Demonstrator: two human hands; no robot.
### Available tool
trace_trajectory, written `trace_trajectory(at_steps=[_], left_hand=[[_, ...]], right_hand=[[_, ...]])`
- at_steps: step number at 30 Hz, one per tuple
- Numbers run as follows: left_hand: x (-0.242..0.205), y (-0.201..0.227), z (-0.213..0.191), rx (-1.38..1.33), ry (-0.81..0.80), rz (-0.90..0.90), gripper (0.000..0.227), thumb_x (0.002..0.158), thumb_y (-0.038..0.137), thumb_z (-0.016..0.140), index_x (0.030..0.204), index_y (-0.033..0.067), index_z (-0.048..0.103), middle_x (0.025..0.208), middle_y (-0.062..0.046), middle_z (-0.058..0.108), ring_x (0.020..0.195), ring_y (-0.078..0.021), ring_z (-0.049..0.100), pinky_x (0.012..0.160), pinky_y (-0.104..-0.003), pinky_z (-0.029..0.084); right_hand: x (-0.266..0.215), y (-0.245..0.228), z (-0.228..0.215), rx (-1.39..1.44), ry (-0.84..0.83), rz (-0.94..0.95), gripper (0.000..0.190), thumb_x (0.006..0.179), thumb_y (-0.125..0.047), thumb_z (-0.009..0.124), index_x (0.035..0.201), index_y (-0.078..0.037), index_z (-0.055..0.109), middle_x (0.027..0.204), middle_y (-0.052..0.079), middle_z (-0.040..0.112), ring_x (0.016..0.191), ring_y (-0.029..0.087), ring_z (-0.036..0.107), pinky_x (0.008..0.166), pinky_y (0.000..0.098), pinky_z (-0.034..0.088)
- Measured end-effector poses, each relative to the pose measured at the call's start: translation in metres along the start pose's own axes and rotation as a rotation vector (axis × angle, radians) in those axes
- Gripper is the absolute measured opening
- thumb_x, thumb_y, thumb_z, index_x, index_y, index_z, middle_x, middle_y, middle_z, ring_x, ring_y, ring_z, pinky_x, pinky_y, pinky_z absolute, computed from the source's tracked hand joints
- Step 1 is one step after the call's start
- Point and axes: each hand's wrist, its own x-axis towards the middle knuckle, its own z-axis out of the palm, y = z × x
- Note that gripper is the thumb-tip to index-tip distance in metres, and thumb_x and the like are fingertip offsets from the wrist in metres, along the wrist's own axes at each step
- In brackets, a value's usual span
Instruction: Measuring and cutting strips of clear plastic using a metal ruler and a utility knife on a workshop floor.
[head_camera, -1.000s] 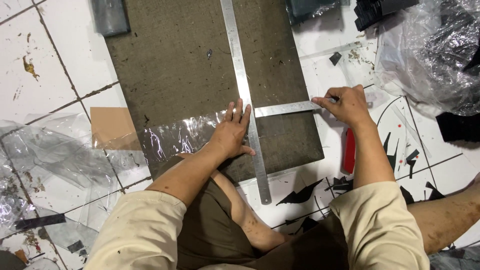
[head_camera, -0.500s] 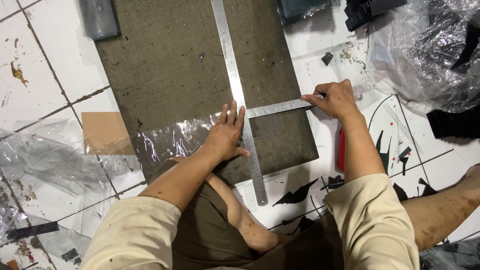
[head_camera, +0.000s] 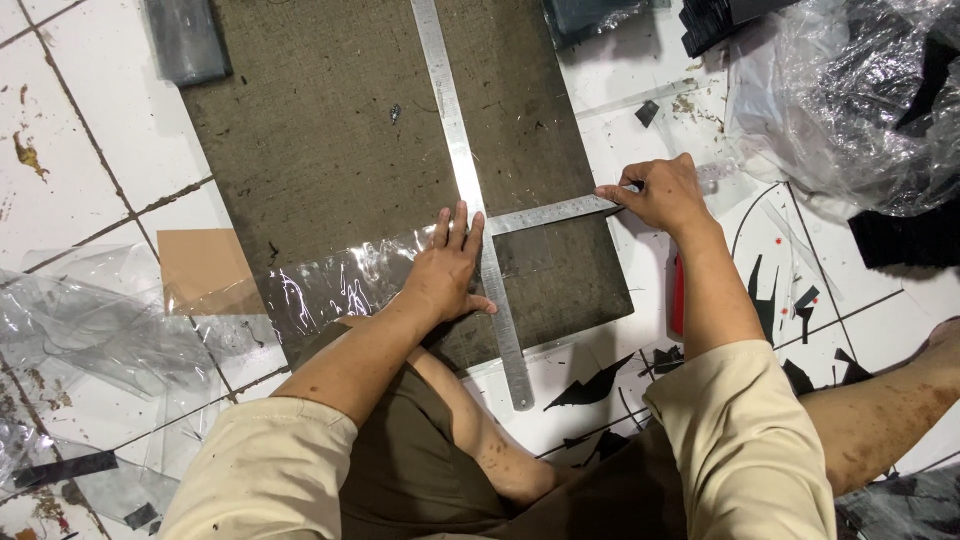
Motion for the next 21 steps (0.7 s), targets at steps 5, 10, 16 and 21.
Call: trace_trajectory(at_steps=[5,10,16,21], left_hand=[[-0.001,0.001,-0.001,0.009,-0.007,-0.006,0.143,0.062,0.067,0.089,0.164,0.0034,0.010,0.168,-0.029,0.011,0.152,-0.0489,0.020,0.120,-0.052,0.033],[-0.001,0.002,-0.003,0.012,-0.026,-0.015,0.143,0.063,0.067,0.089,0.164,0.0040,0.009,0.168,-0.027,0.010,0.153,-0.0480,0.019,0.121,-0.050,0.032],[0.001,0.003,0.000,0.016,-0.064,-0.046,0.142,0.065,0.066,0.088,0.164,0.0051,0.006,0.169,-0.027,0.006,0.154,-0.0464,0.014,0.123,-0.050,0.028],[0.006,0.001,0.014,-0.032,0.013,-0.034,0.142,0.060,0.060,0.092,0.163,0.0016,0.015,0.168,-0.028,0.011,0.153,-0.0505,0.015,0.122,-0.056,0.026]], right_hand=[[-0.001,-0.003,-0.003,-0.006,-0.003,-0.010,0.049,0.091,-0.066,0.072,0.084,-0.018,0.077,0.067,0.014,0.069,0.072,0.037,0.063,0.084,0.0387,0.039],[0.001,-0.004,-0.002,-0.014,-0.010,0.007,0.048,0.091,-0.065,0.072,0.084,-0.018,0.077,0.068,0.015,0.069,0.074,0.039,0.062,0.084,0.0397,0.040],[-0.006,0.003,0.010,0.031,0.013,0.005,0.048,0.092,-0.065,0.073,0.081,-0.018,0.077,0.063,0.011,0.068,0.068,0.034,0.063,0.081,0.0378,0.040],[-0.046,-0.015,0.066,0.287,0.228,0.284,0.026,0.104,-0.031,0.060,0.130,-0.027,0.060,0.098,0.013,0.072,0.098,0.040,0.070,0.085,0.0526,0.054]])
